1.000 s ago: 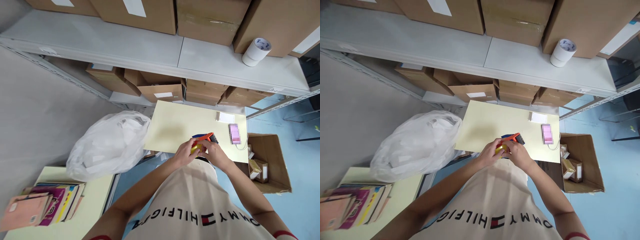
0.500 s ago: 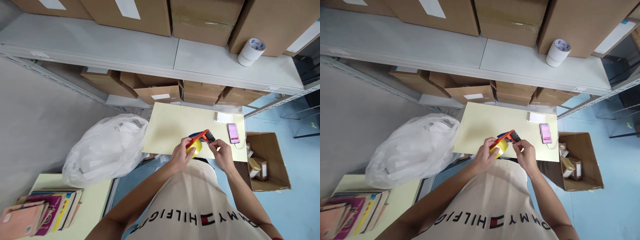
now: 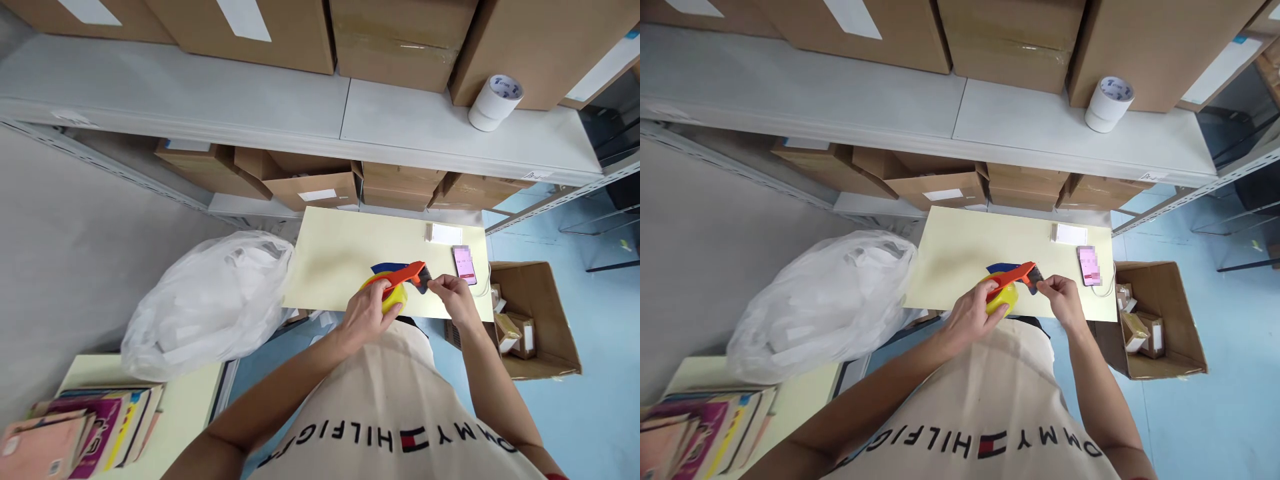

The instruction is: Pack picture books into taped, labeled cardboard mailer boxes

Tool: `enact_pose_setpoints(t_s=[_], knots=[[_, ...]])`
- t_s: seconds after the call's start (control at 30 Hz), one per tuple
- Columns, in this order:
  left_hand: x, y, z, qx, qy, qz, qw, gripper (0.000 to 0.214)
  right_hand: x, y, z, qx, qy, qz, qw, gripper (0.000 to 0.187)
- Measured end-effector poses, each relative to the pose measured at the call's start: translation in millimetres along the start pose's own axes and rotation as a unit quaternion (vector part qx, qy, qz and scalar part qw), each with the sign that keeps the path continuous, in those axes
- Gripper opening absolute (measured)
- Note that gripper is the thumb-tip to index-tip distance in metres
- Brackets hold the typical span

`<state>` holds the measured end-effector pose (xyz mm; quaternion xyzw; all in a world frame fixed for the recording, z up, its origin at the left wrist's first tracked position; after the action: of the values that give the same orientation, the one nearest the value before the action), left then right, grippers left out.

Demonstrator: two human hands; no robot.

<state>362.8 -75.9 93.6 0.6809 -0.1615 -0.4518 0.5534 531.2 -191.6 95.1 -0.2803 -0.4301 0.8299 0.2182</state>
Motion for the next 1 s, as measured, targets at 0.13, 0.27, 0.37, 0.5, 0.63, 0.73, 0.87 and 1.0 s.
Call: enact_pose_setpoints(t_s=[0.13, 0.27, 0.37, 0.5, 0.63, 0.73, 0.87, 1.0], knots=[[1.8, 2, -4, 0.001, -0.017, -0.012, 1.0, 0.034, -9, -16, -14, -0.03, -0.019, 0.079, 0.996, 0.034], [-3.3, 4, -6, -0.003, -0.014, -0.004, 1.0, 0.034, -12, -28, -29, -0.068, -0.052, 0.125, 0.988, 0.033], [-6.9, 3, -5, -0.019, -0.015, 0.003, 1.0, 0.035, -14, -38, -34, -0.129, -0.064, 0.151, 0.978, 0.029], [-10.3, 0, -1, -0.031, -0.004, 0.073, 0.997, 0.034, -14, -34, -38, -0.083, -0.123, 0.135, 0.98, 0.034], [-5.6, -5, 0, -0.038, -0.038, 0.188, 0.981, 0.034, -2, -20, -41, 0.006, -0.248, 0.034, 0.968, 0.041], [0.0, -9, -3, -0.053, -0.055, 0.297, 0.952, 0.04, 10, -5, -43, 0.042, -0.316, -0.094, 0.943, 0.052], [10.6, -10, -13, -0.083, -0.062, 0.424, 0.9, 0.047, 29, 17, -44, 0.034, -0.386, -0.176, 0.905, 0.071], [12.6, -14, -29, -0.126, 0.007, 0.505, 0.854, 0.05, 26, 24, -41, -0.027, -0.306, -0.232, 0.923, 0.071]])
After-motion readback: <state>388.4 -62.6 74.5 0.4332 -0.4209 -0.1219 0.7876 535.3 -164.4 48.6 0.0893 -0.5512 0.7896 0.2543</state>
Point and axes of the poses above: each hand's wrist, its own z-axis away from the middle knuckle, its own x-axis out of the palm, y = z × x, the point moved 7 cm from there along -z, towards the middle knuckle, and after that the axes turned 2 degrees about x, right-handed, at the moved point
